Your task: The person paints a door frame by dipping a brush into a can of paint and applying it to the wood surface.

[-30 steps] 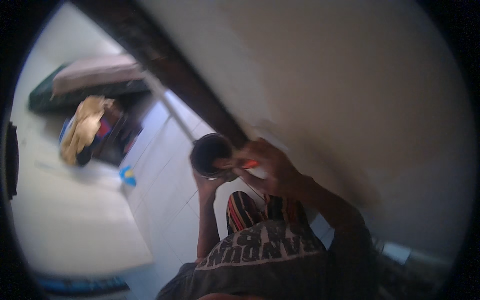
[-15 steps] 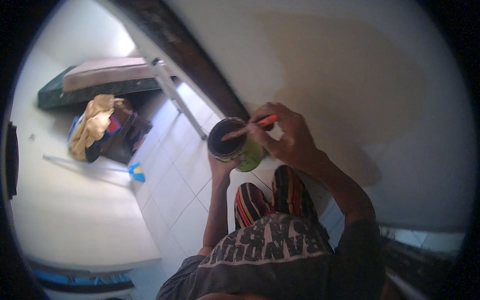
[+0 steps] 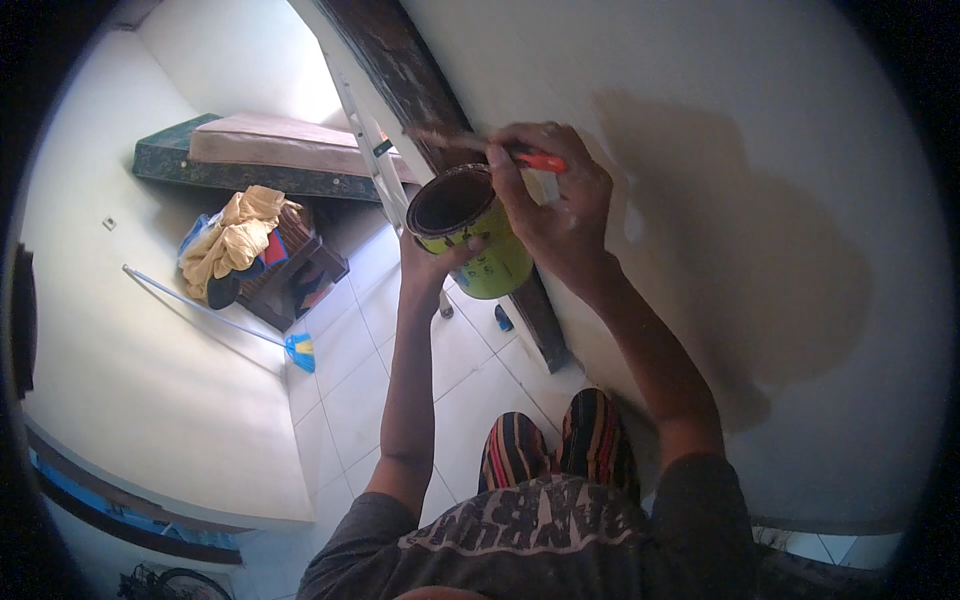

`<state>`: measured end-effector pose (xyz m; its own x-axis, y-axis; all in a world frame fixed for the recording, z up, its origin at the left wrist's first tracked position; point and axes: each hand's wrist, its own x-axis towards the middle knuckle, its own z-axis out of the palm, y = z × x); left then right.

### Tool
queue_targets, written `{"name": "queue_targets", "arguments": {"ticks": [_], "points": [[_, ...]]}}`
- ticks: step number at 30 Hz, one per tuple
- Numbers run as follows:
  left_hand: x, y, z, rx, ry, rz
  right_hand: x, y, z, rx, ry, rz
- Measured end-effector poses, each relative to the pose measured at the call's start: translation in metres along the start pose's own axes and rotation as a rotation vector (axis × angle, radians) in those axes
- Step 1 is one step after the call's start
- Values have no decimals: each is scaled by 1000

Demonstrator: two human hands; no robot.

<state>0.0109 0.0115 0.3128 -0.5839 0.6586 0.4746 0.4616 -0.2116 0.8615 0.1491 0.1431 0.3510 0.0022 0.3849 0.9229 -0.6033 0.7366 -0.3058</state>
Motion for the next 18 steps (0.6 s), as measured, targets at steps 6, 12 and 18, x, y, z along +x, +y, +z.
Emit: {"name": "queue_targets", "arguments": {"ticks": [6,12,18], "points": [[10,4,-10,-1,29,34,56,12,43,-187,97,-287],[-30,-26,-8,-32,13,60,69,33,62,-165,134,-456],[-81,-43,-8,-34,69,-57,33,40,44,-219,-21,-344]]}}
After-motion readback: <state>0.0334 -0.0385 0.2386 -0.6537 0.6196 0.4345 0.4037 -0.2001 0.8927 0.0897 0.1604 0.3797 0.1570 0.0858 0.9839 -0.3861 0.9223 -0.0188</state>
